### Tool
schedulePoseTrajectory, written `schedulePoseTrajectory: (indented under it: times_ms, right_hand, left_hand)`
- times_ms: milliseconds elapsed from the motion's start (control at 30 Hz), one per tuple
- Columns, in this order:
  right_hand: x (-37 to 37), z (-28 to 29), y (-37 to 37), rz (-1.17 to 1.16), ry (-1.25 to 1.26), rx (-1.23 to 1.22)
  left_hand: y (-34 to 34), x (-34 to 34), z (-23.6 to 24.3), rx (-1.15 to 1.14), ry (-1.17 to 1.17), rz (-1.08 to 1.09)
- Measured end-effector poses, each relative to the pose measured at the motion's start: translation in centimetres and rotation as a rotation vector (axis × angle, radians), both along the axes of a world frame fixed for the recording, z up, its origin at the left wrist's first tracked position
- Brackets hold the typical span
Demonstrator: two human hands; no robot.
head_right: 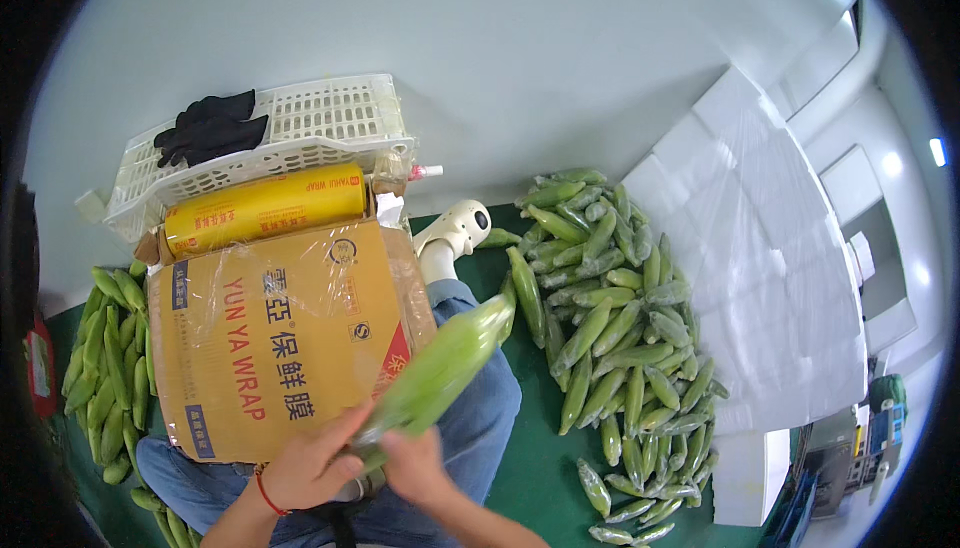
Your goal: The person wraps individual ears of corn in plastic film by hand, using a box as a work surface.
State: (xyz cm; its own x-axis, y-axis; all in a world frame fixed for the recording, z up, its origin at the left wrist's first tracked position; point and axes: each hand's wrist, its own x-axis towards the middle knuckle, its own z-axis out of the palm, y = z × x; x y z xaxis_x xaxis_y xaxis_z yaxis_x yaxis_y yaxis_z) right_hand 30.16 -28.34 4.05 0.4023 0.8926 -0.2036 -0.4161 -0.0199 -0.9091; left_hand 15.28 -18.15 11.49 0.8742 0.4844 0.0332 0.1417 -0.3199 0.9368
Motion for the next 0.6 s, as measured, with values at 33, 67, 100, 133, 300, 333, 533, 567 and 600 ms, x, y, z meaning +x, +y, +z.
schedulePoseTrajectory:
  times_ms: [33, 67, 100, 133, 300, 333, 533, 567, 600]
  right_hand:
    - [3.1, 2.4, 1.0, -0.055, 0.093, -0.048]
    - [6.4, 3.5, 2.1, -0.149, 0.416, -0.002]
    - [10.4, 5.4, 3.8, -0.189, 0.262, -0.083]
    - [16.3, 4.1, 4.8, -0.365, 0.364, -0.095]
    - [39.2, 0.3, 4.7, -0.910, -0.875, -0.406]
    - [38.6, -1.7, 5.6, -0.962, -1.177, -0.283]
    - [7.3, 2.1, 12.4, 0.495, -1.709, 0.110]
    - [5.3, 0.9, 13.4, 0.511, -1.659, 0.056]
    - [4.1, -0.3, 14.5, 0.522, -1.616, 0.003]
  left_hand:
    - [0.1, -0.1, -0.2, 0.082, 0.009, 0.009]
    - [0.2, -0.5, -0.5, 0.169, 0.027, 0.019]
    - [0.2, -1.0, -1.0, 0.255, 0.048, 0.032]
    - [0.1, -1.8, -1.9, 0.256, 0.086, 0.101]
    - [1.2, -8.1, -7.9, 0.510, 0.285, 0.440]
    - [2.1, -9.2, -8.3, 0.581, 0.339, 0.521]
    - [9.1, -13.7, -10.6, 0.678, 0.399, 0.917]
    - [10.8, -13.9, -10.9, 0.718, 0.397, 0.889]
    - [12.5, -14.0, -11.1, 0.759, 0.387, 0.862]
